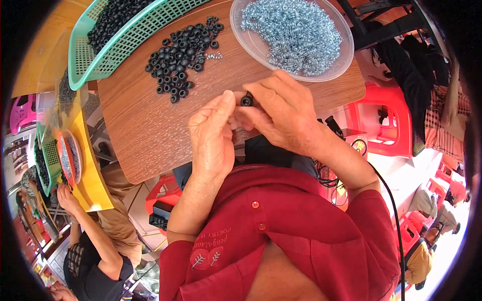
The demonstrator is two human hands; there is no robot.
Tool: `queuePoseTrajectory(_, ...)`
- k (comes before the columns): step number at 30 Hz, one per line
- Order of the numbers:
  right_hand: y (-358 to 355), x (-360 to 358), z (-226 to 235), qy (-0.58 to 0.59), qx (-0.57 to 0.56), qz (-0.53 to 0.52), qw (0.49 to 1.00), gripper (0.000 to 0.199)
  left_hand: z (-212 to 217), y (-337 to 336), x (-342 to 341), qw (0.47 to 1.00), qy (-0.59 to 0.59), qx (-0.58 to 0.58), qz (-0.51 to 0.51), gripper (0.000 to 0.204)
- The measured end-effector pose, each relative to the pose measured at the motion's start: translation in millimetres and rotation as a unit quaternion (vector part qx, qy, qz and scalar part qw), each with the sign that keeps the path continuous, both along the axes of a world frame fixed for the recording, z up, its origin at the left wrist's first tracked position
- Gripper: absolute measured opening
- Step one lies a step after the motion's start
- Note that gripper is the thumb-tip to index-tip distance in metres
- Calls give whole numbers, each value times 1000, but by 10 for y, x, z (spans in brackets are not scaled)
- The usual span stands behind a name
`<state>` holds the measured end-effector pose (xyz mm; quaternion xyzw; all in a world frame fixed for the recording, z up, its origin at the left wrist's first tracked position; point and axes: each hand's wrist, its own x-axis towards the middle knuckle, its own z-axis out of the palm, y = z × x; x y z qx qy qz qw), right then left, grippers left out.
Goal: The person assembles components by taking small springs from a dish and inserting them into plastic parts by hand.
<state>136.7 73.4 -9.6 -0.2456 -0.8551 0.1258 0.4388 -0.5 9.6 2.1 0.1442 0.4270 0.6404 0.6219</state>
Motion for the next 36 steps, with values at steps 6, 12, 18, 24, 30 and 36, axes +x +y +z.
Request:
queuePoseTrajectory(6, -25, 33, -3, -10, -36, 18, 999, 30, -48, -58, -65, 997, 10, 12, -81, 22)
queuePoseTrajectory(12, -27, -8, -63, -6, 23, 26, 999, 32, -86, -78, -55, 998, 7, 22, -63, 21)
queuePoseTrajectory(18, -13, -11, -90, -27, 95, 26, 995, 29, -90, -88, 12, 999, -11, -10, -30, 20)
queuePoseTrajectory(24, 15, -16, -153, -23, 124, 32, 992, 30, -95, -93, -22, 997, 59, -5, -53, 21)
queuePoseTrajectory(30, 301, 62, 176, -12, 103, -5, 995, 27, -48, 112, -298, 864, 494, 95, 31, 16)
queuePoseTrajectory(36, 1021, 95, 806, 2, 134, -149, 980, 19, -103, 420, -555, 555, 815, 152, 75, 28)
